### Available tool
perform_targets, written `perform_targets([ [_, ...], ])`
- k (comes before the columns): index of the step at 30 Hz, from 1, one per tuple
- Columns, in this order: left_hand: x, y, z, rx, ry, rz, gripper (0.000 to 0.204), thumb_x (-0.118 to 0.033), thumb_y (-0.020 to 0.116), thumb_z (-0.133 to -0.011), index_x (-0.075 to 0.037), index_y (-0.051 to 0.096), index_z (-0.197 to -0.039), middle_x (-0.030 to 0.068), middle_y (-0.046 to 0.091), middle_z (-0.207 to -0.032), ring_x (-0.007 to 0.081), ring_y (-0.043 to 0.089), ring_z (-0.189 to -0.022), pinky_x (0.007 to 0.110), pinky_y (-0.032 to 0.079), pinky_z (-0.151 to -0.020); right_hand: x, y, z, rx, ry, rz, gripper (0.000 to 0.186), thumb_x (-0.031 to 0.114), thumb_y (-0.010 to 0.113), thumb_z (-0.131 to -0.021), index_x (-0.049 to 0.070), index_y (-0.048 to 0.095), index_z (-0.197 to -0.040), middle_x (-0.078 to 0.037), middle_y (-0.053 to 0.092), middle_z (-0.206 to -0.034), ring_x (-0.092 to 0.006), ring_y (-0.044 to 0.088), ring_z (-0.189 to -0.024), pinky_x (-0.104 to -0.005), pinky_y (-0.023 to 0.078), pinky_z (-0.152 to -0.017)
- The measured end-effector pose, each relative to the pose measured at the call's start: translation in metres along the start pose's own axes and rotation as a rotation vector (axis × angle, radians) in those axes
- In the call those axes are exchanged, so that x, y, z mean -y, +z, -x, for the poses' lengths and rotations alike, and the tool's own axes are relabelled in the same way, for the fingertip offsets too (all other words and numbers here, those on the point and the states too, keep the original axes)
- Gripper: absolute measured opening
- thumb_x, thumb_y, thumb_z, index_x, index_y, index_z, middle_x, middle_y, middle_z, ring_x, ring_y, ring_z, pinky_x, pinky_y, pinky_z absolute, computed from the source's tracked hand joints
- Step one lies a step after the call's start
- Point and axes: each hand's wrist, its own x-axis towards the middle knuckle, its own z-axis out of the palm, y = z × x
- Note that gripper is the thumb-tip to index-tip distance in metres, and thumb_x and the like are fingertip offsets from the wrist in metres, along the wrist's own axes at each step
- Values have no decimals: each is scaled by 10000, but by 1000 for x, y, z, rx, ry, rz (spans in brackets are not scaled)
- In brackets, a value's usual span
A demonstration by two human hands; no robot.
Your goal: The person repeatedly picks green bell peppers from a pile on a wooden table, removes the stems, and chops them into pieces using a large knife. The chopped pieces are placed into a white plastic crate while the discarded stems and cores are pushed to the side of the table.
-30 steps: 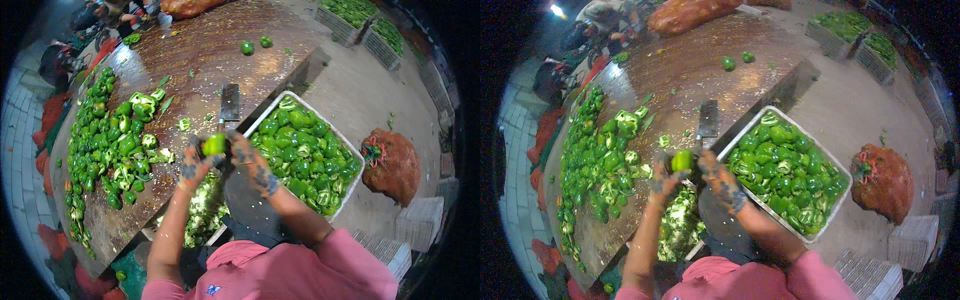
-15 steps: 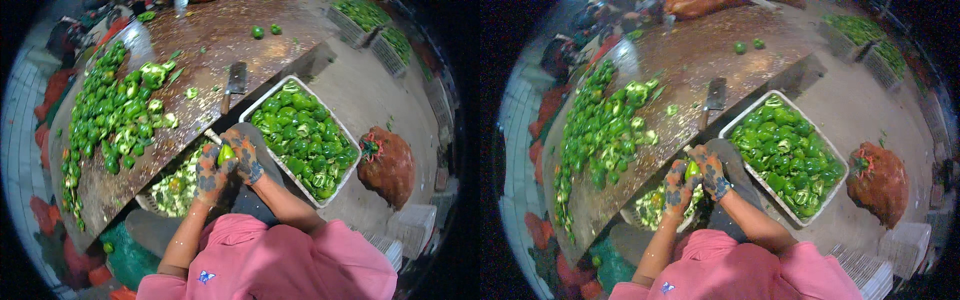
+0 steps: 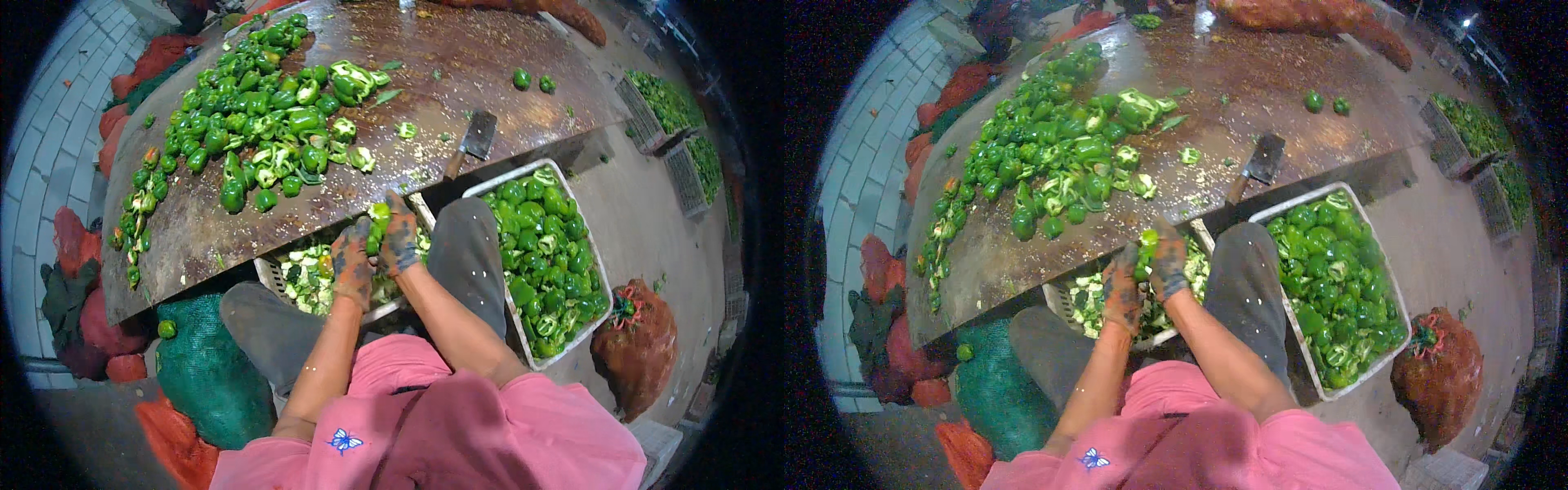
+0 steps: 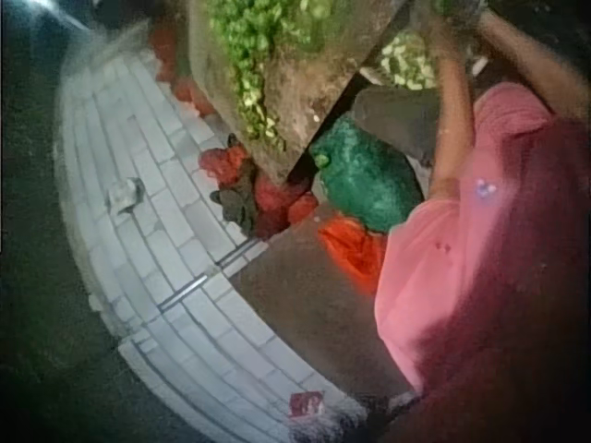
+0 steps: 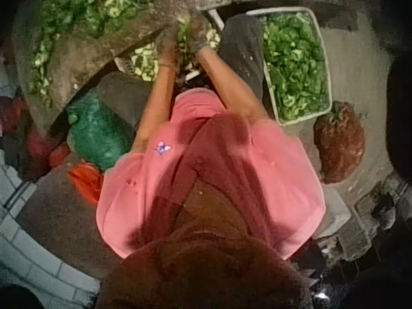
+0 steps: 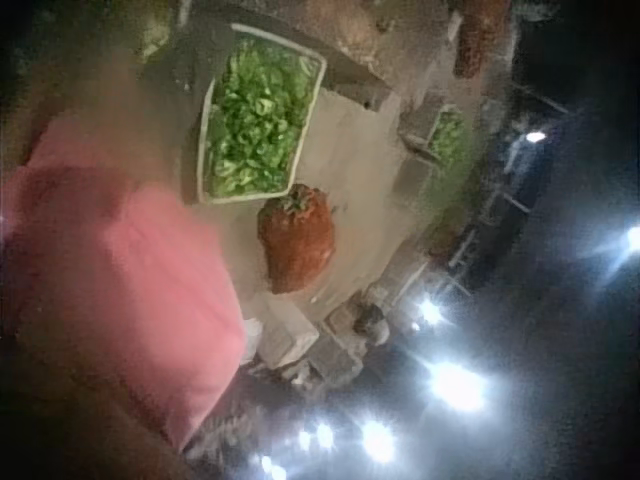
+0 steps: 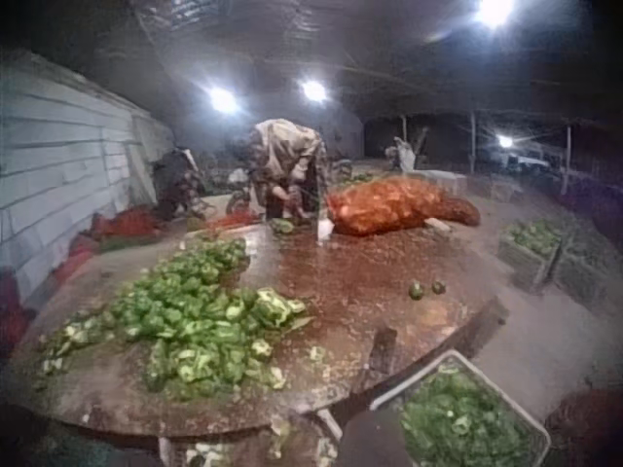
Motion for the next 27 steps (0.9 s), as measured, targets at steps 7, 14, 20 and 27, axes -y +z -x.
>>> perform_targets([
  [7,-75,9,20,355,63,-332,305,-144,635,-761,-72,598,-1055,21,624,-878,88,560,-731,235,451,-632,30,1,12,278,305,-328,230,357,472,-883,135,505,-831,-4,519,-711,-149,547,-625,-289,481,-526],
  [14,-61,24,29,348,683,-1087,361,-180,683,-706,-39,583,-1023,152,612,-922,300,594,-832,360,463,-740,34,-22,22,422,206,-177,351,386,494,-880,117,505,-1105,-63,572,-950,-183,528,-953,-330,424,-886],
  [20,-71,68,55,417,28,-332,190,-158,567,-795,6,592,-889,28,570,-809,119,503,-725,253,413,-642,43,-43,29,35,-876,1169,375,290,539,-839,149,503,-1185,-147,505,-1136,-312,516,-1033,-378,432,-825],
  [27,-27,105,39,591,-22,-525,238,-203,572,-801,-41,600,-972,34,584,-901,130,529,-815,251,400,-695,195,-128,65,-362,-869,1037,176,215,621,-765,58,557,-815,-49,545,-738,-159,517,-689,-294,430,-615],
])
